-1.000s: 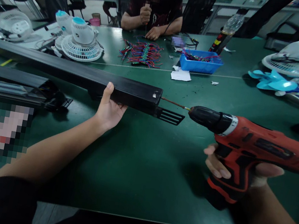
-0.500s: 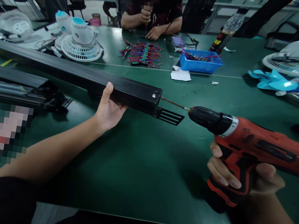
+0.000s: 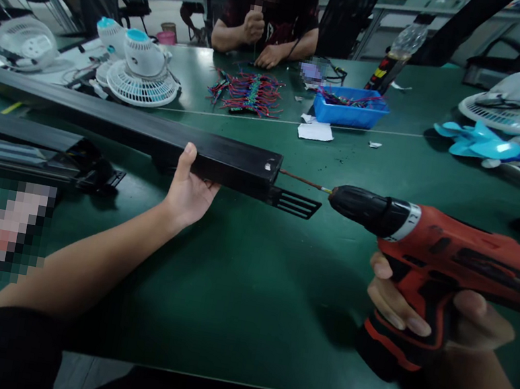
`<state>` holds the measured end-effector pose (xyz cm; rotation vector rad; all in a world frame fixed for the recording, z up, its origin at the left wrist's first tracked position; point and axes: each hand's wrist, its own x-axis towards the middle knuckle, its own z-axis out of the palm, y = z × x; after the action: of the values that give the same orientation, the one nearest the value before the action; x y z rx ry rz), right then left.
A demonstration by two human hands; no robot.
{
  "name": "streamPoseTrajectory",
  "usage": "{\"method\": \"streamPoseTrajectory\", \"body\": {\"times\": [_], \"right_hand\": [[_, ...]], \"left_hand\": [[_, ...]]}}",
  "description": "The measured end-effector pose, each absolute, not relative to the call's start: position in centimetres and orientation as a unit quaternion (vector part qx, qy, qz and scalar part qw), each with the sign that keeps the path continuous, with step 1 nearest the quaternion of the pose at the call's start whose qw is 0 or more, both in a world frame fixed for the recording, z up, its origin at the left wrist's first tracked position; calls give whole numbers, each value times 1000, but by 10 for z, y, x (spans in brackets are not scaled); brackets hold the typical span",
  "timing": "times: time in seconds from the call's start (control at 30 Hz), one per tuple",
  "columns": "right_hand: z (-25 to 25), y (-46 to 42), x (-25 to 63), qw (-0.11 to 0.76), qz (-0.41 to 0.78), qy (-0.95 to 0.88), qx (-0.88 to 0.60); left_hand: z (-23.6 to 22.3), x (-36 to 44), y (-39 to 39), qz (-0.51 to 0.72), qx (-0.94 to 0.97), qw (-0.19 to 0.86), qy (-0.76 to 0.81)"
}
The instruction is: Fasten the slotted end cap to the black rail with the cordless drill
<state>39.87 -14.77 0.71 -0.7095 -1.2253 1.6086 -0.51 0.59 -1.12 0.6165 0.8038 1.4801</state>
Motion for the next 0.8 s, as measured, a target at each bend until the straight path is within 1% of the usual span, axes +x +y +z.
{"method": "streamPoseTrajectory", "body": {"times": [0.1, 0.23, 0.37, 0.53, 0.67, 0.8], "right_hand": [[12, -149, 395, 498, 642, -498, -303], [15, -148, 392, 478, 655, -518, -272], [13, -150, 395, 456, 671, -516, -276], [12, -155, 394, 476, 660, -495, -303], [13, -154, 394, 458, 675, -493, -304], [12, -154, 395, 459, 675, -490, -304]], "left_hand": [[-10, -4, 6, 650, 267, 621, 347], [-10, -5, 6, 649, 274, 622, 342], [-12, -8, 7, 645, 282, 626, 337], [-16, -11, 10, 642, 290, 625, 336], [-18, -11, 12, 647, 286, 622, 335], [-18, -11, 12, 649, 281, 624, 333]]}}
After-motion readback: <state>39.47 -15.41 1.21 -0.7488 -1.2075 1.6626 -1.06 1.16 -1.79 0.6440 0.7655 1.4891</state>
